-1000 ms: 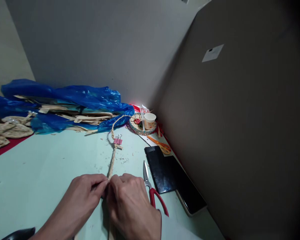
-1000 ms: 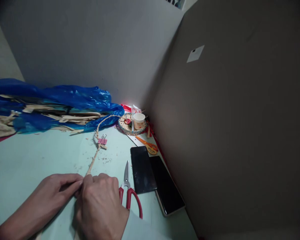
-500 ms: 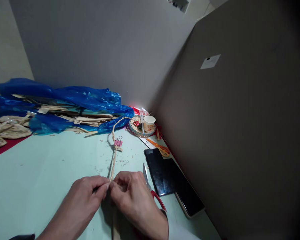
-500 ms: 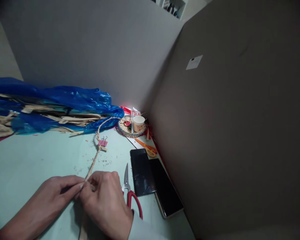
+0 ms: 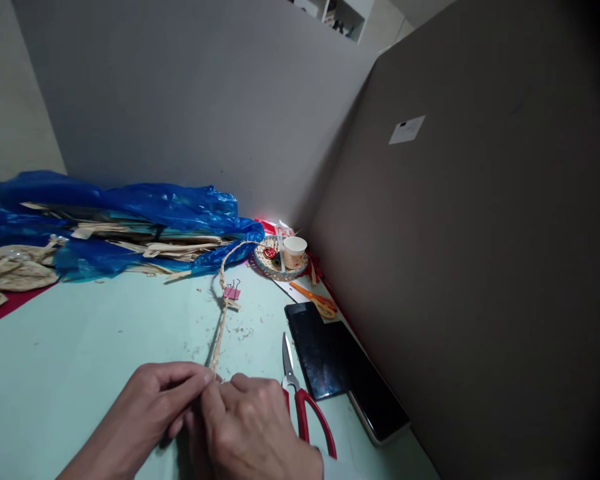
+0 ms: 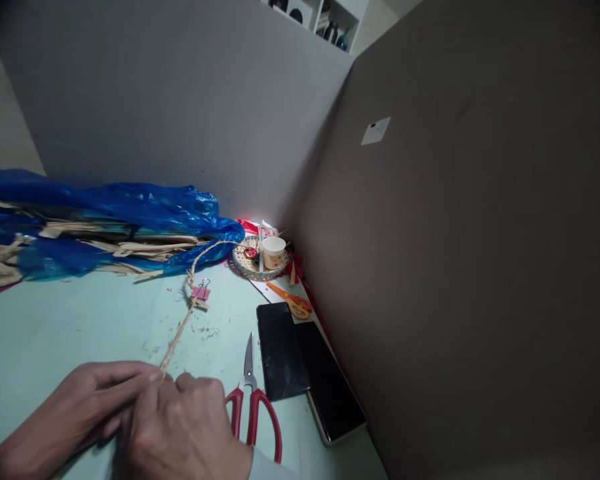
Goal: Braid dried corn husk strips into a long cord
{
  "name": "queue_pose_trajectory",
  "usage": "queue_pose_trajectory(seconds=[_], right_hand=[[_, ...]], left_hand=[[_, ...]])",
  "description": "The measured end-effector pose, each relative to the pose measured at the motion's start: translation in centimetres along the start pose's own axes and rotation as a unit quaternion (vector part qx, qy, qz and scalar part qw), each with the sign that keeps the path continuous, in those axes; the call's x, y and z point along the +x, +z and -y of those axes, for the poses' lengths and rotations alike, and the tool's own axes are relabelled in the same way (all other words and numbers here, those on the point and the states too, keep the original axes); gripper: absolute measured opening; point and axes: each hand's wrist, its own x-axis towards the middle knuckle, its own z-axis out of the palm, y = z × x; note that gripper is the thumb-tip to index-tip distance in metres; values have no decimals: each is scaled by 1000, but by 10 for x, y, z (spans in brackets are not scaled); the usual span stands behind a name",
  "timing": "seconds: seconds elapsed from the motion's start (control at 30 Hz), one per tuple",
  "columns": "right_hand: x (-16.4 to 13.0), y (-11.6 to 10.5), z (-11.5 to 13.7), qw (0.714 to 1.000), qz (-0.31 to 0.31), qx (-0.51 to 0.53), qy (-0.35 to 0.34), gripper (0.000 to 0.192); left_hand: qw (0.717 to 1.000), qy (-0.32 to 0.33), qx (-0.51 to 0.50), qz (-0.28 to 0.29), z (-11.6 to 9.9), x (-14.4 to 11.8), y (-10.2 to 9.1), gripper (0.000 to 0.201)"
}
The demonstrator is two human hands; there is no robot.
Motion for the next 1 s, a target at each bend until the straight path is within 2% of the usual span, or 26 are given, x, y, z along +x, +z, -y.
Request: queue_pose_trajectory(seconds=[0.07, 0.17, 0.2, 0.33, 0.4, 0.47, 0.57, 0.63, 0.8, 1.0], right_hand=[[2, -19, -5, 995, -7, 91, 40, 25], [9, -40, -16, 960, -28, 245, 131, 23], [11, -42, -20, 947, -6, 290, 140, 21], [16, -29, -25, 869, 106, 463, 142, 21], [16, -19, -23, 843, 112, 503, 156, 25], [16, -14, -21, 850, 90, 494, 158, 27], [13, -15, -17, 884, 39, 443, 144, 30], [12, -15, -16, 895, 21, 422, 145, 30], [11, -9, -15, 898, 3, 407, 167, 34], [11, -8, -14, 894, 1, 414, 169, 35]], left_hand=[[999, 1, -33, 4, -1, 0, -1, 27], [998, -3, -59, 29, -1, 1, -3, 28], [997, -9, -61, 36, 0, 1, -4, 29], [998, -9, -30, 46, -1, 3, -8, 32], [999, 5, 7, 33, -4, 3, -9, 32], [999, 18, 40, 9, -9, 1, -8, 32], [995, 34, 89, -21, -12, -3, -7, 32], [991, 42, 125, -31, -10, -5, -7, 32], [976, 70, 203, -32, 4, -8, -10, 37], [958, 128, 243, -88, 14, -8, -15, 38]])
